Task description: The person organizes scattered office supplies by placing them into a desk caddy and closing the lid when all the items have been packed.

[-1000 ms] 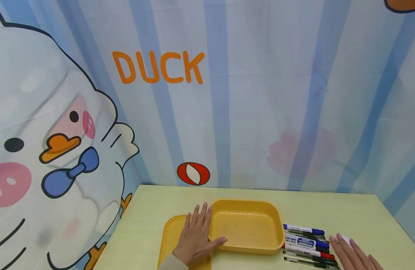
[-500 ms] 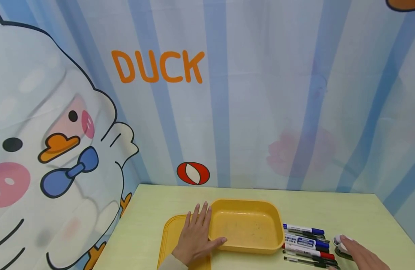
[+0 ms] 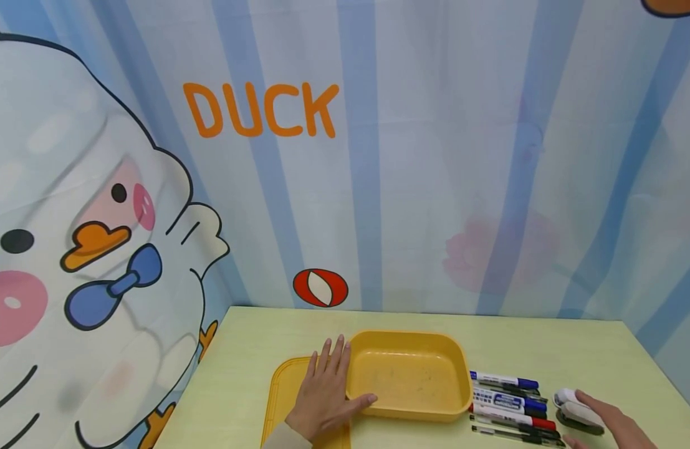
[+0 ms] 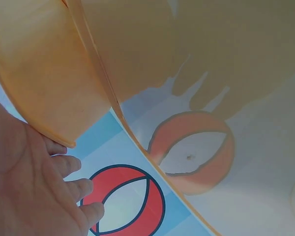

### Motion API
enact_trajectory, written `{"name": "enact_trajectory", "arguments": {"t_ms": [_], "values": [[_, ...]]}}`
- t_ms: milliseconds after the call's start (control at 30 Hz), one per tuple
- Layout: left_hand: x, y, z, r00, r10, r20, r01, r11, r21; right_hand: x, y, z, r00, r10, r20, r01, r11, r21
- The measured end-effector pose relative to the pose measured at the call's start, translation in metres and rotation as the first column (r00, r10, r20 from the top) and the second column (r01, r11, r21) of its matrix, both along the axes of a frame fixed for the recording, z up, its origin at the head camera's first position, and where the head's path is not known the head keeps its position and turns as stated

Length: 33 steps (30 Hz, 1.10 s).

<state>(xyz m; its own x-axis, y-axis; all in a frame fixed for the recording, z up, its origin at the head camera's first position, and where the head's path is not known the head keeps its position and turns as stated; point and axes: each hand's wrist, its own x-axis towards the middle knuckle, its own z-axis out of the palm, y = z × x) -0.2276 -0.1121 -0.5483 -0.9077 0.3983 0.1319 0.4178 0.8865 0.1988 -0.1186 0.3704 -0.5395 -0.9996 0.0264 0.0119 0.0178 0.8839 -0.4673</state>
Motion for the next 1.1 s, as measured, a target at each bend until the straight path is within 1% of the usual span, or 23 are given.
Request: {"name": "enact_trajectory", "arguments": {"t_ms": [67, 100, 133, 200, 233, 300, 367, 433, 467, 533, 600, 667, 733, 867, 967, 1100], "values": [[0.000, 0.000, 0.000, 1.000, 0.000, 0.001, 0.000, 1.000, 0.004, 0.003, 0.000, -0.005, 0.996, -0.031, -0.089, 0.031, 0.999, -0.011], [0.000, 0.000, 0.000, 1.000, -0.001, 0.000, 0.001, 1.000, 0.005, 0.006, 0.000, -0.009, 0.987, -0.050, -0.153, 0.047, 0.999, -0.017], [0.000, 0.000, 0.000, 1.000, 0.000, 0.000, 0.000, 1.000, 0.005, 0.007, 0.000, -0.013, 0.978, -0.067, -0.200, 0.063, 0.998, -0.029], [0.000, 0.000, 0.000, 1.000, 0.000, 0.001, 0.000, 1.000, 0.006, 0.009, 0.003, -0.023, 0.962, -0.107, -0.250, 0.089, 0.993, -0.082], [0.000, 0.000, 0.000, 1.000, -0.001, 0.000, 0.001, 1.000, 0.006, 0.009, 0.006, -0.028, 0.961, -0.123, -0.247, 0.099, 0.989, -0.108], [0.000, 0.001, 0.000, 1.000, -0.002, -0.002, 0.002, 1.000, 0.009, 0.007, 0.012, -0.036, 0.971, -0.147, -0.189, 0.117, 0.980, -0.159], [0.000, 0.001, 0.001, 1.000, -0.002, -0.004, 0.002, 1.000, 0.011, 0.004, 0.019, -0.042, 0.982, -0.161, -0.093, 0.138, 0.967, -0.214], [-0.001, 0.000, 0.001, 1.000, -0.001, -0.012, 0.001, 1.000, 0.009, 0.001, 0.023, -0.043, 0.987, -0.157, -0.024, 0.146, 0.957, -0.249], [-0.001, 0.000, 0.001, 1.000, 0.001, -0.014, -0.001, 1.000, 0.007, 0.001, 0.024, -0.043, 0.988, -0.156, -0.009, 0.149, 0.954, -0.259], [-0.001, 0.000, 0.001, 1.000, 0.006, -0.016, -0.006, 1.000, -0.002, 0.001, 0.024, -0.040, 0.988, -0.155, -0.022, 0.143, 0.951, -0.276], [-0.002, 0.000, 0.001, 1.000, 0.010, -0.016, -0.010, 1.000, -0.010, 0.002, 0.024, -0.035, 0.987, -0.152, -0.042, 0.136, 0.954, -0.268], [-0.002, 0.000, 0.002, 1.000, 0.013, -0.007, -0.013, 1.000, -0.017, 0.003, 0.023, -0.032, 0.987, -0.156, -0.036, 0.142, 0.956, -0.255], [-0.002, 0.000, 0.002, 1.000, 0.016, 0.002, -0.016, 1.000, -0.023, 0.002, 0.026, -0.031, 0.988, -0.153, -0.012, 0.145, 0.957, -0.250], [-0.002, 0.001, 0.001, 1.000, 0.017, 0.011, -0.017, 1.000, -0.023, 0.000, 0.033, -0.035, 0.988, -0.152, 0.026, 0.154, 0.956, -0.248], [-0.001, 0.001, 0.000, 1.000, 0.017, 0.009, -0.017, 1.000, -0.023, -0.001, 0.036, -0.038, 0.987, -0.156, 0.050, 0.163, 0.955, -0.249], [-0.001, 0.002, -0.001, 1.000, 0.016, 0.006, -0.016, 1.000, -0.022, -0.004, 0.040, -0.039, 0.984, -0.146, 0.104, 0.168, 0.955, -0.244]]}}
